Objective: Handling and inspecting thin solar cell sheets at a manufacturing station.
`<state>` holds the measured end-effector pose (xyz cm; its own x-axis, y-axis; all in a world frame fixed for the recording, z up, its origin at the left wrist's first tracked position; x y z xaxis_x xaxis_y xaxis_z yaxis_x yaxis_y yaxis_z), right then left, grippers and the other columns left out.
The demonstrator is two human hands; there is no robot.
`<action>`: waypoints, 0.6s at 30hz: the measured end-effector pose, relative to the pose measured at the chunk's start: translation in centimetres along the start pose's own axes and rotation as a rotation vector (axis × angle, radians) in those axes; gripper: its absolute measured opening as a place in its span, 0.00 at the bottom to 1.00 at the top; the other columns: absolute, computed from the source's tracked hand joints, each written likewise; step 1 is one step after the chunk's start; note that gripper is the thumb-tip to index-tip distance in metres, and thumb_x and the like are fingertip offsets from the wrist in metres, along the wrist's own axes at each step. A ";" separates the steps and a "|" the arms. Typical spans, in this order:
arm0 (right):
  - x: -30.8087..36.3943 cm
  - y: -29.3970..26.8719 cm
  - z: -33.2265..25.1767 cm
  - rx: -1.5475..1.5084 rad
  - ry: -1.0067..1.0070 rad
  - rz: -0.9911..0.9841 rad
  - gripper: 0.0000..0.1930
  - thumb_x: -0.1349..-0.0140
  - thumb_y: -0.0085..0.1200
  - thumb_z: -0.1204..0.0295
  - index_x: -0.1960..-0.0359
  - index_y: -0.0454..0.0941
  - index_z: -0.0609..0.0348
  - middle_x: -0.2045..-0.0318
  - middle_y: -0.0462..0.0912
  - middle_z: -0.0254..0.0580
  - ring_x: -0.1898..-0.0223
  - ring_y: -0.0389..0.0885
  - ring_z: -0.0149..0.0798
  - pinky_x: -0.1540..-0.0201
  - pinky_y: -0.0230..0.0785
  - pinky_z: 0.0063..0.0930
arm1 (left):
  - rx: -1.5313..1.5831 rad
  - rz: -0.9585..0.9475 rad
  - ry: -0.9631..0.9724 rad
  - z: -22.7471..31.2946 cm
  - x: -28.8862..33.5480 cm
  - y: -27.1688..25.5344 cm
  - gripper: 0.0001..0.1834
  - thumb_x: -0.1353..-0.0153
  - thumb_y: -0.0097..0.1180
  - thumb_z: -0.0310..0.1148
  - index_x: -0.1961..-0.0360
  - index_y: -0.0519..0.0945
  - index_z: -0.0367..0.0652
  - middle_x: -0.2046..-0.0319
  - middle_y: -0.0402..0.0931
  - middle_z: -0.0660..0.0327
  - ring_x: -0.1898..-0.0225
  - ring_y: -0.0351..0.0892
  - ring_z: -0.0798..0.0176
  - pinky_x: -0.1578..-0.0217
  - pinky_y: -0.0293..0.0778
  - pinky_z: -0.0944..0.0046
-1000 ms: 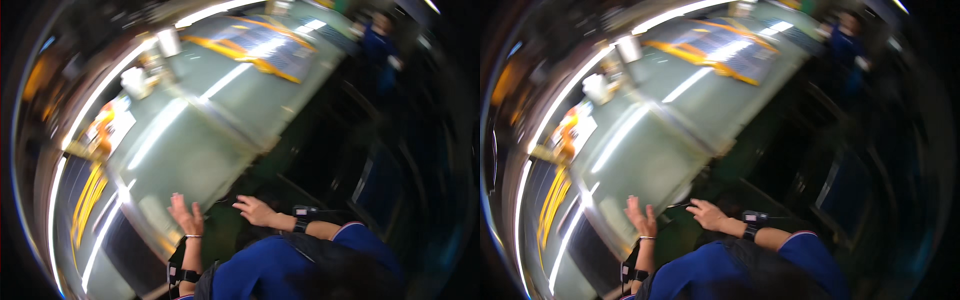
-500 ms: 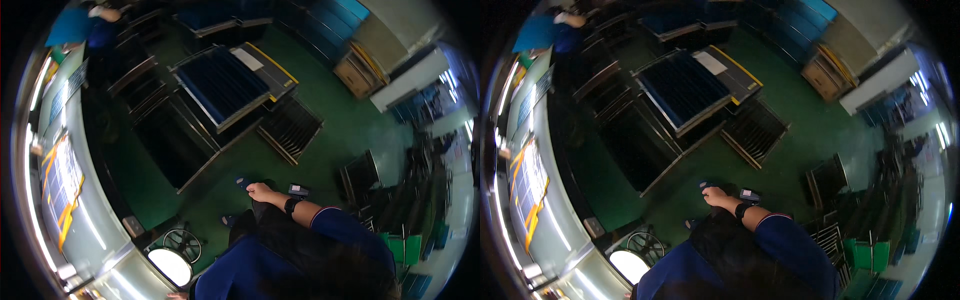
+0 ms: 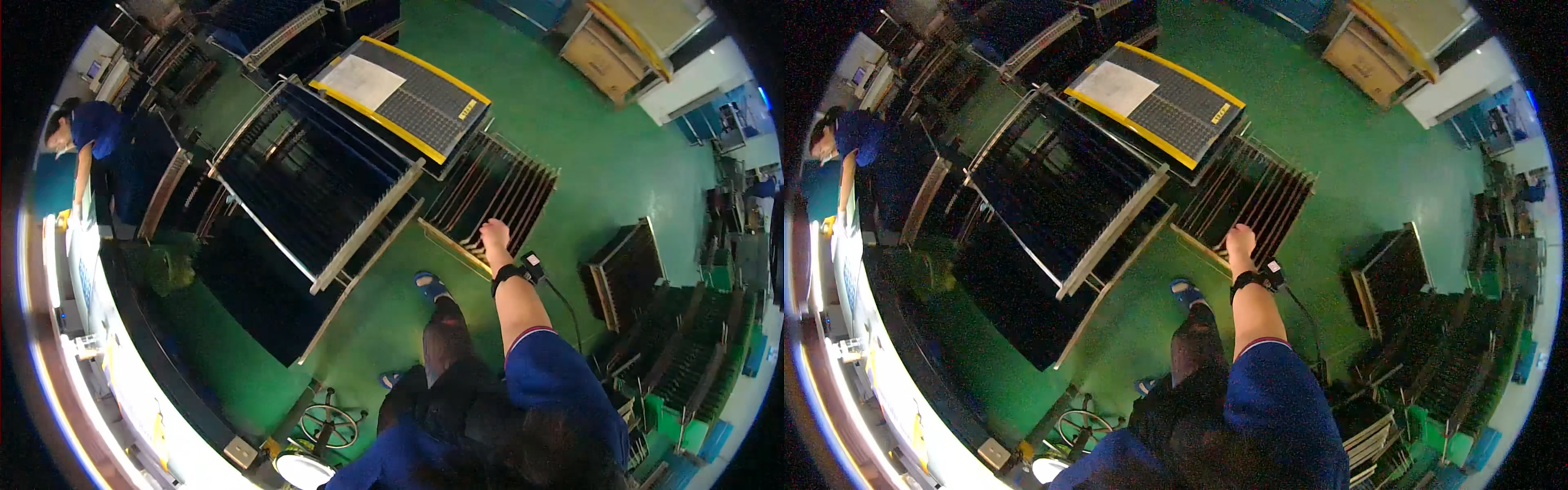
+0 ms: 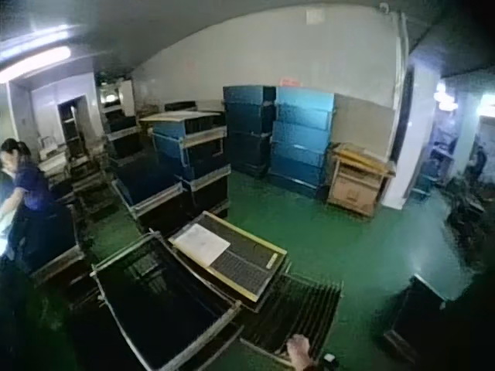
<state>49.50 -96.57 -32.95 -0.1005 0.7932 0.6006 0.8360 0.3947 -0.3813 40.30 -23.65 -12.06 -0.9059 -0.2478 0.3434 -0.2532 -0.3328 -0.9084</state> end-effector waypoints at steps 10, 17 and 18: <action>-17.6 3.5 -0.2 0.663 0.037 0.221 0.25 0.42 0.55 0.71 0.46 0.61 0.66 0.51 0.72 0.59 0.50 0.74 0.54 0.51 0.73 0.42 | -0.018 -0.418 -0.514 1.8 -0.6 1.9 0.13 0.40 0.49 0.37 0.61 0.72 0.38 0.65 0.71 0.55 0.69 0.70 0.62 0.70 0.69 0.61; -23.5 2.7 2.7 0.709 0.221 0.121 0.14 0.41 0.54 0.66 0.64 0.77 0.67 0.62 0.82 0.53 0.56 0.80 0.51 0.56 0.75 0.41 | 0.028 -0.478 -0.681 1.9 1.5 -1.2 0.10 0.42 0.51 0.34 0.66 0.73 0.37 0.71 0.72 0.56 0.76 0.71 0.62 0.76 0.70 0.62; -23.7 2.9 2.6 0.694 0.218 0.063 0.13 0.42 0.53 0.68 0.65 0.76 0.69 0.70 0.82 0.52 0.68 0.82 0.49 0.68 0.75 0.36 | 0.040 -0.473 -0.699 1.7 2.1 -1.7 0.09 0.42 0.52 0.33 0.67 0.73 0.37 0.72 0.72 0.56 0.76 0.71 0.63 0.76 0.70 0.62</action>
<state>52.87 -113.01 -50.14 0.1066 0.7424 0.6614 0.2948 0.6117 -0.7341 39.45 -25.18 -9.42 -0.2857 -0.5761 0.7658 -0.5289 -0.5716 -0.6273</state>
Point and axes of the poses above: each hand's wrist, its own x-axis away from the middle knuckle, its own y-axis out of the palm, z = x × y, the point moved 9 cm from there along -x, towards the middle knuckle
